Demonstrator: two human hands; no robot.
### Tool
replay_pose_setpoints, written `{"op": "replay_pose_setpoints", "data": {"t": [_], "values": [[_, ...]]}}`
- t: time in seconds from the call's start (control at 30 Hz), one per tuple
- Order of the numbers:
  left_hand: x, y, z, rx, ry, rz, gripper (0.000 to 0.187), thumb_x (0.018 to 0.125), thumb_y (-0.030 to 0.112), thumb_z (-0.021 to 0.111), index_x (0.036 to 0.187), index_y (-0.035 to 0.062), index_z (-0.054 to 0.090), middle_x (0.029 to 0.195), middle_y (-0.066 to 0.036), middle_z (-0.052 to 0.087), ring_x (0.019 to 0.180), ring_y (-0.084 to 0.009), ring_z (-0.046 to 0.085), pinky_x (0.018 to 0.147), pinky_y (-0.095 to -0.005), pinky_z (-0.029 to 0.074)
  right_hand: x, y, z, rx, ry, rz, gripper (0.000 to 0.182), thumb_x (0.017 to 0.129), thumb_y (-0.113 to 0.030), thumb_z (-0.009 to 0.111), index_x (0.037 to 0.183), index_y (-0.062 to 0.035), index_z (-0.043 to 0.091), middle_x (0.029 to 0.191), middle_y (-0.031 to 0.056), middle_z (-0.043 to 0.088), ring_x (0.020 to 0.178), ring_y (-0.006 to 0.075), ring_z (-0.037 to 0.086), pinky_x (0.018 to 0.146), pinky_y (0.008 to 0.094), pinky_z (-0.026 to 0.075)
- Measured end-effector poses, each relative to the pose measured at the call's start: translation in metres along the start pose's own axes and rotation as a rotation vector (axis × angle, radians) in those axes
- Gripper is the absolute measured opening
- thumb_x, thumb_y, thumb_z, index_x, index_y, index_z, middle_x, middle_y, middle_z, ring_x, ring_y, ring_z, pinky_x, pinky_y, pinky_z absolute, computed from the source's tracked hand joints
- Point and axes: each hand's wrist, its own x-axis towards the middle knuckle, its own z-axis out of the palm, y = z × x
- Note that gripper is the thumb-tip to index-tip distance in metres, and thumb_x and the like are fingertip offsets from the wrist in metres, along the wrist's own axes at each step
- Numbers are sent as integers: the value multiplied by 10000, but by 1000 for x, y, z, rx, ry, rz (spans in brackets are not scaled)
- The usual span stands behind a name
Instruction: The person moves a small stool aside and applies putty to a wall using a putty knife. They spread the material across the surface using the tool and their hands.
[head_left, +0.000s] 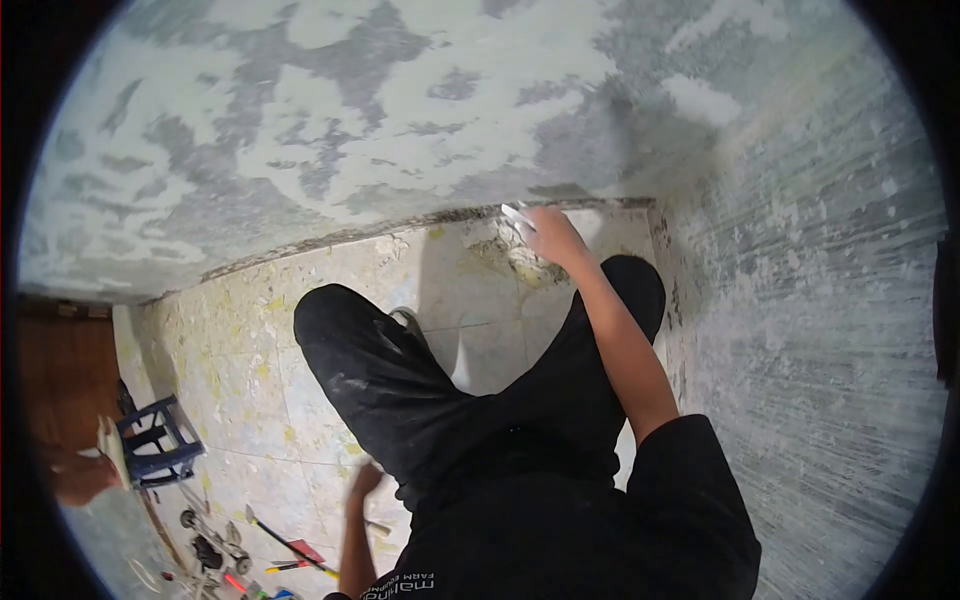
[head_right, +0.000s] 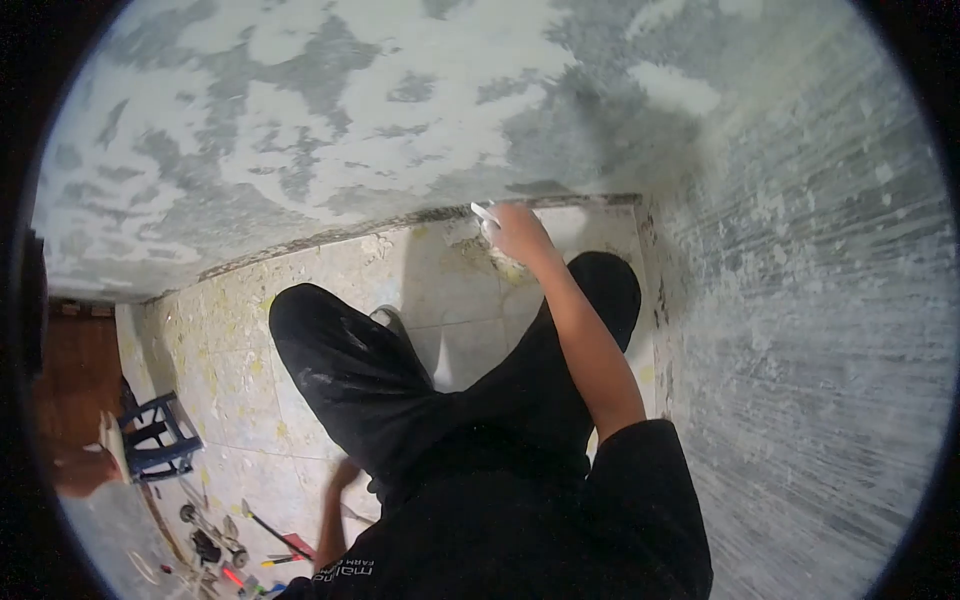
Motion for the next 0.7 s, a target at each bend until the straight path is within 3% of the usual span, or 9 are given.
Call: {"op": "replay_pose_setpoints", "data": {"t": [0.03, 0.07, 0.1, 0.17, 0.27, 0.4, 0.5, 0.6, 0.7], "values": [[25, 3, -27, 29, 175, 123, 386, 864, 118, 590, 1207, -59, 573, 1068, -277, 655, 1000, -399, 633, 895, -478, 491, 0, -13, -11, -65, -5, -116, 203, 881, -153, 560, 951, 4, 669, 818, 233, 642, 767, 433, 606, 688, 509, 471], [10, 90, -110, 86, 492, 209, 405, 873, 106, 633, 1244, -40, 566, 1163, -259, 632, 1107, -389, 596, 964, -454, 463, 1, -39, -28, -53, 1, -172, 198, 888, -149, 558, 960, 1, 666, 817, 228, 641, 756, 425, 604, 679, 500, 472], [20, 120, -169, 18, 681, 398, 402, 901, 131, 640, 1267, -18, 566, 1243, -234, 605, 1191, -386, 551, 1022, -439, 428, -2, -75, -52, -33, 7, -220, 193, 895, -145, 555, 969, -3, 663, 816, 223, 639, 744, 416, 603, 671, 491, 472], [10, 208, -275, 35, 918, 440, 365, 928, 139, 623, 1262, -1, 578, 1244, -203, 621, 1184, -369, 568, 1035, -421, 416, -8, -121, -86, -57, 33, -296, 184, 908, -141, 552, 984, -11, 659, 802, 209, 632, 717, 392, 602, 655, 476, 476], [8, 318, -369, -84, 1036, 748, 322, 930, 133, 613, 1230, 15, 602, 1219, -168, 636, 1163, -315, 586, 1003, -393, 421, -12, -142, -124, -181, 179, -420, 173, 921, -136, 548, 1002, -27, 656, 770, 180, 617, 673, 343, 605, 628, 459, 485], [27, 444, -400, -166, 1053, 1015, 397, 907, 196, 633, 1283, 76, 592, 1294, -163, 591, 1214, -292, 557, 1020, -424, 427, 13, -119, -155, -310, 550, -467, 207, 912, -112, 576, 1089, -48, 661, 899, 154, 663, 710, 326, 637, 686, 434, 519], [66, 523, -386, -16, 1233, 1216, 506, 873, 216, 652, 1367, 195, 545, 1446, -105, 478, 1358, -289, 423, 1126, -508, 331, 63, -109, -167, -382, 915, -475, 254, 896, -90, 592, 1139, -52, 659, 1007, 147, 690, 717, 308, 659, 681, 404, 545], [89, 546, -366, 189, 1329, 1233, 655, 838, 255, 669, 1451, 320, 449, 1560, -49, 332, 1443, -327, 292, 1147, -576, 275, 115, -88, -135, -660, 916, -635, 173, 898, -100, 579, 1046, -55, 656, 881, 120, 647, 575, 245, 592, 509, 344, 510], [115, 542, -349, 294, 1348, 1116, 735, 826, 293, 679, 1491, 375, 379, 1604, -18, 257, 1473, -341, 220, 1142, -620, 249, 129, -74, -113, -790, 842, -701, 115, 860, -63, 591, 961, -77, 646, 832, 101, 644, 563, 240, 597, 455, 350, 501]]}}
